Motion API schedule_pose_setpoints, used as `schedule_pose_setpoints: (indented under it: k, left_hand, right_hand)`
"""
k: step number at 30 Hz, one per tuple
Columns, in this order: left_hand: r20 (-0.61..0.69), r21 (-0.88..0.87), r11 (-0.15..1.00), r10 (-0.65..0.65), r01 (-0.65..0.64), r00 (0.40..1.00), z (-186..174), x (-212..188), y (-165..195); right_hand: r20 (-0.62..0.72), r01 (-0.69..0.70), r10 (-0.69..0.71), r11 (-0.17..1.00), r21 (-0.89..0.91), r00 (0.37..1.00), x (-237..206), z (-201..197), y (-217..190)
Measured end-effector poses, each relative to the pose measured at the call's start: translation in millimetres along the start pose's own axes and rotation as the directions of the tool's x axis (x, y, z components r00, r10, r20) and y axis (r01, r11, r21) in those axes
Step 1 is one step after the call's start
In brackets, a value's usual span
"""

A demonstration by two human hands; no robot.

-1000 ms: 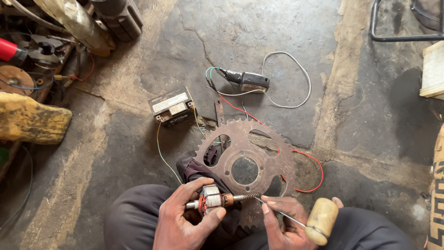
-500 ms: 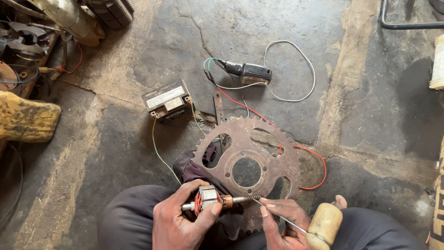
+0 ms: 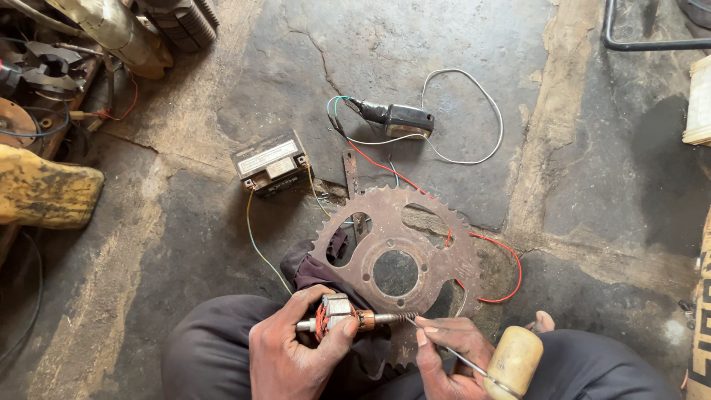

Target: The person sits on the workshop floor and works on a starter motor drive assembly, holding the armature and using a screwdriver to position a spring on the shaft while tapping it with a mallet. They repeatedly reposition the component and continue working the spring into place.

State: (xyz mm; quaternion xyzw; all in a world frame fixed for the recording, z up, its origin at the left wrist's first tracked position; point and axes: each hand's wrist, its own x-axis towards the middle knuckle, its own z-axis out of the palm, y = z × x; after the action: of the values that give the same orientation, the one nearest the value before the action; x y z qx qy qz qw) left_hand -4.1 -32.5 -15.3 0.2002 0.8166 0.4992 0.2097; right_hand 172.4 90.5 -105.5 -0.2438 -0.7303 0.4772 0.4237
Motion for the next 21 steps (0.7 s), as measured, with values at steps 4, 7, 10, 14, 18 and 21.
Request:
schedule_pose_setpoints:
  k: [4, 7, 10, 14, 18, 21]
  left_hand:
    - [0.024, 0.029, 0.999, 0.042, -0.043, 0.999, -3.0, -0.7, -2.4]
    - [0.031, 0.034, 0.991, 0.128, -0.129, 0.991, -4.5, -1.9, -5.4]
    - [0.019, 0.046, 0.987, 0.151, -0.152, 0.988, -3.4, -3.2, -7.9]
    - [0.019, 0.024, 0.994, 0.109, -0.110, 0.994, -1.8, -4.4, -9.2]
    - [0.036, -0.003, 0.998, 0.064, -0.064, 0.997, -1.2, -5.4, -8.8]
    - [0.005, 0.024, 0.991, 0.132, -0.132, 0.991, -1.1, -4.1, -8.6]
  right_hand:
    - [-0.030, -0.014, 0.011, 0.996, -0.089, 0.999, 0.2, 7.4, -5.5]
    - [-0.019, -0.015, 0.013, 0.993, -0.121, 1.000, 0.7, 7.7, -8.3]
    - [-0.049, -0.016, 0.014, 0.998, -0.056, 0.999, 0.8, 4.7, -7.1]
    - [-0.141, -0.139, 0.142, 0.990, 0.026, 0.980, -5.0, 2.4, -8.6]
    - [-0.068, -0.072, 0.066, 0.994, -0.087, 0.995, -6.2, 4.4, -8.0]
    - [-0.016, -0.013, 0.011, 0.994, -0.112, 1.000, -3.4, 5.7, -5.7]
